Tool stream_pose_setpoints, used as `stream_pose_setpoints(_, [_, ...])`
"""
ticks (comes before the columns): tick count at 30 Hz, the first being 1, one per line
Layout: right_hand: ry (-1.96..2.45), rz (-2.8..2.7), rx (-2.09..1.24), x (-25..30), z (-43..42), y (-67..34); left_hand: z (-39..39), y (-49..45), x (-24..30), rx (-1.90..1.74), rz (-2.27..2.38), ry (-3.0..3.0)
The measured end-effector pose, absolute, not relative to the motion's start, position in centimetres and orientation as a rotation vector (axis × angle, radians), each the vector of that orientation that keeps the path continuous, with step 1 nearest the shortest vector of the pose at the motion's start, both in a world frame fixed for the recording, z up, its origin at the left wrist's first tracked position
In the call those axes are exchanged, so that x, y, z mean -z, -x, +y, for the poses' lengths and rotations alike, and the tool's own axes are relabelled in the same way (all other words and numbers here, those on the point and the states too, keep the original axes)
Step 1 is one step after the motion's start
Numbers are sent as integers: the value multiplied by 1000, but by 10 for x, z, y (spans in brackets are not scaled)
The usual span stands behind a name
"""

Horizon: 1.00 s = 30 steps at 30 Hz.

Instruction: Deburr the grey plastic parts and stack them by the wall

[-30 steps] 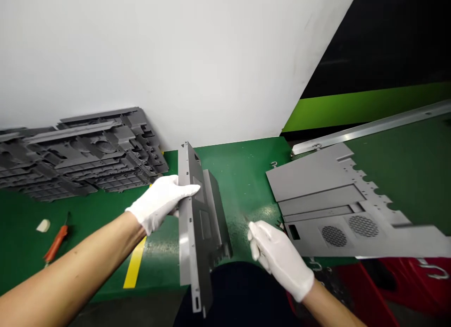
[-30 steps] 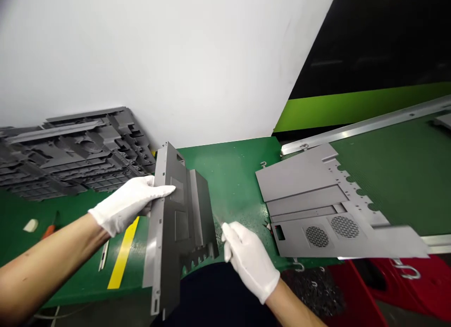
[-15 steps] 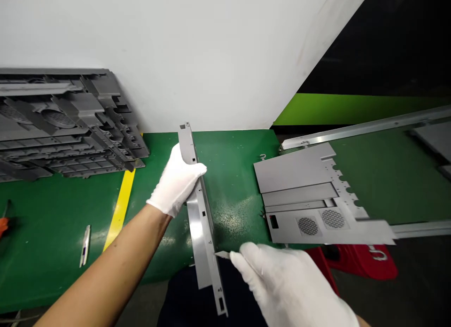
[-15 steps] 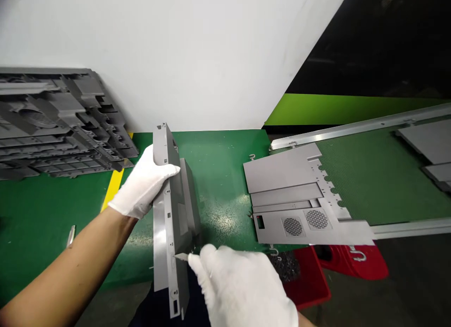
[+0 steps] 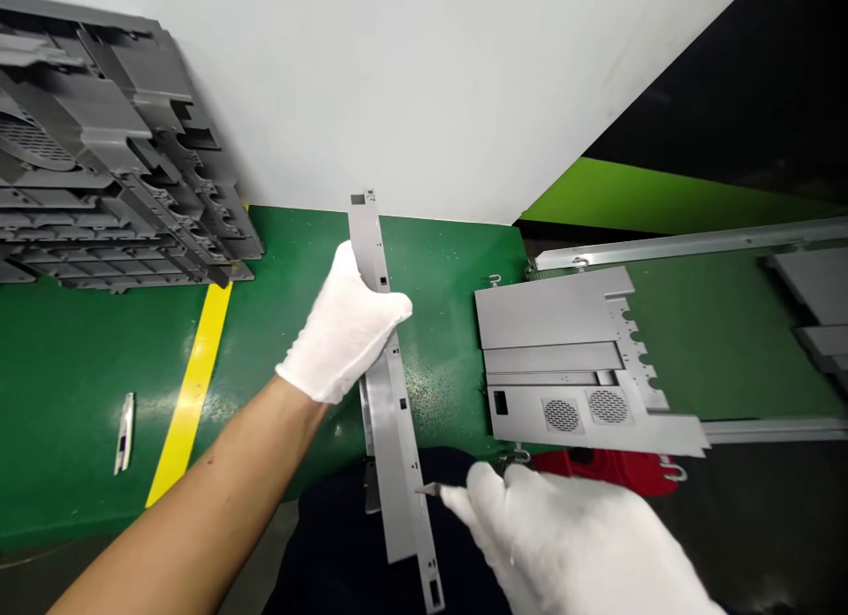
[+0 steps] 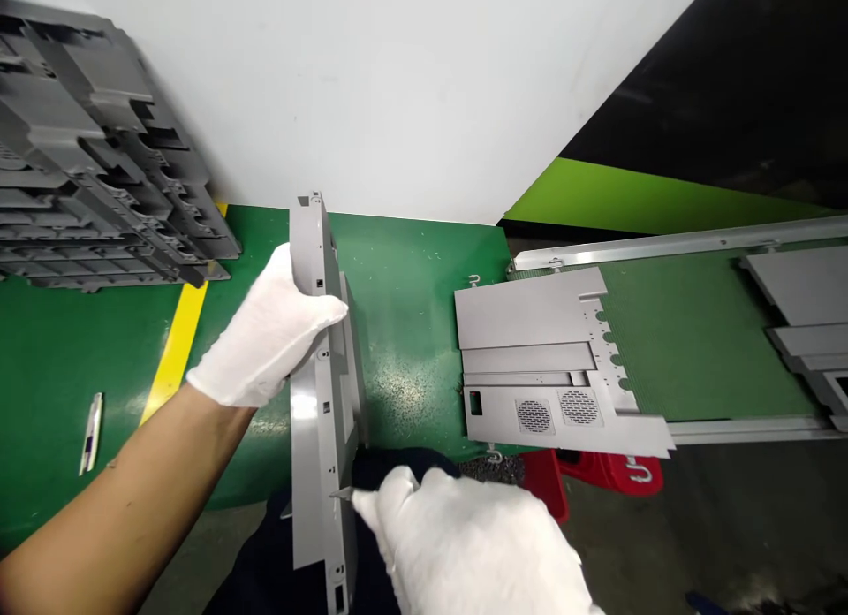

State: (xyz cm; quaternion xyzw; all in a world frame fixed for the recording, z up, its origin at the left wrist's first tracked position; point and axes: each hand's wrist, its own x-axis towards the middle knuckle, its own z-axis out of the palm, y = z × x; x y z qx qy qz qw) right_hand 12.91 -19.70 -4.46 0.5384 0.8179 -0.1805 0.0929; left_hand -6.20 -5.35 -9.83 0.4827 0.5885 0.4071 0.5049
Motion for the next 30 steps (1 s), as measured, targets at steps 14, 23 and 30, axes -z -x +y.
stream_pose_setpoints(14, [-1782,2274,708,51,-202,-136,-53,57,97,-979,1440,-1233])
stream_pose_setpoints(23, [-1747,2332,536,47,-198,-135,-53,54,95,-976,1425,-1226])
stream_pose_setpoints(30, [-1739,2320,610,50,-203,-140,-52,51,95,-972,1469,-1168])
